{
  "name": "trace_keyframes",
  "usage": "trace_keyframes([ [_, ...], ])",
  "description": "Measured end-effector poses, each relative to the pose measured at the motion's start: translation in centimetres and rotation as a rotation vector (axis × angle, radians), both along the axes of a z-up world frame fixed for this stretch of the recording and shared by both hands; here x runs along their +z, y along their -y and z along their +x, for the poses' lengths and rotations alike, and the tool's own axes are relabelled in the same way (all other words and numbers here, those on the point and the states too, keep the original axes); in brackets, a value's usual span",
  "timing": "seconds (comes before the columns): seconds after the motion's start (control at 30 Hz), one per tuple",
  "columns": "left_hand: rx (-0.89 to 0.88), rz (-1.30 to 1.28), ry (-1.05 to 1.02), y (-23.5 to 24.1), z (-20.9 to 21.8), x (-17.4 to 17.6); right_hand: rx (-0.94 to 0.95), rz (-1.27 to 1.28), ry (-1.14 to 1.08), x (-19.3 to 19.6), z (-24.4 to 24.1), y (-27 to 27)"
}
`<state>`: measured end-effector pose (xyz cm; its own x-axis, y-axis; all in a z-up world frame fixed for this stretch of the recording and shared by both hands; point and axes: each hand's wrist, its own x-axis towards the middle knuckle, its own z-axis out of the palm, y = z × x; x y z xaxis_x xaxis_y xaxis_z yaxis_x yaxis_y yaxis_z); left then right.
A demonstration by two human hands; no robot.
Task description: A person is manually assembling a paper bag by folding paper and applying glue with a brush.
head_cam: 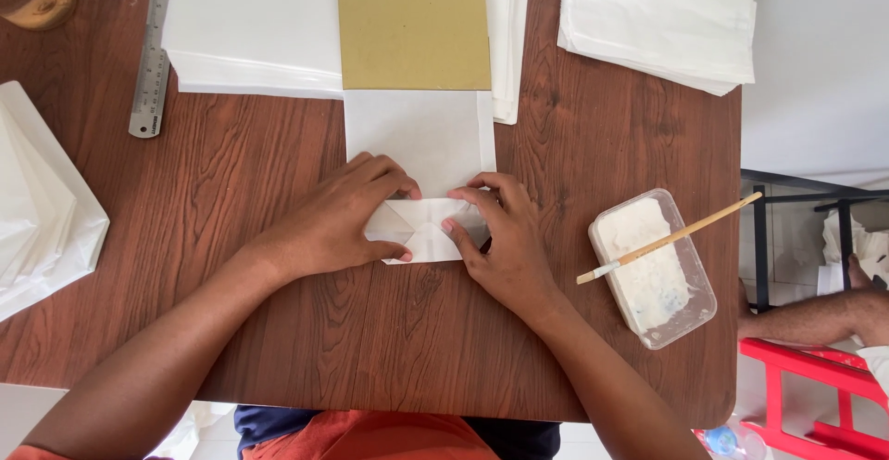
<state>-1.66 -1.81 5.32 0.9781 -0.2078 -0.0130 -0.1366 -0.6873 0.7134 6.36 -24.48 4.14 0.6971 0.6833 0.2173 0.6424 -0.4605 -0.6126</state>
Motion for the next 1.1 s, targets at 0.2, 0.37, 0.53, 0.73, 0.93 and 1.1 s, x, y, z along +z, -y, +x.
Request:
trace_keyframes([
  [0.2, -0.138, -0.098, 0.133, 0.6, -0.3, -0.6, 0.111, 0.042, 0.336, -0.8, 0.3, 1.6],
  [0.37, -0.22, -0.022, 0.193, 0.8, -0.3, -0.5, 0.296, 0.036, 0.409, 0.9, -0.1, 1.8],
  [0.53, -0.239, 0.092, 0.206, 1.6, -0.6, -0.2, 0.317, -0.023, 0.473, 0.6, -0.7, 1.9],
  [0.73, -0.241, 0.272, 0.291, 2.3, -1.1, -1.7, 0.159, -0.005, 0.307, -0.3, -0.8, 2.1],
  [0.93, -0.262, 0.463, 0.558, 2.8, -1.2, -3.6, -0.208, -0.236, 0.195, 0.9, -1.2, 1.8],
  [1.1, -0.309, 0.527, 0.634, 3.0, -1.3, -3.6, -0.276, -0.291, -0.077, 2.0, -1.2, 1.6],
])
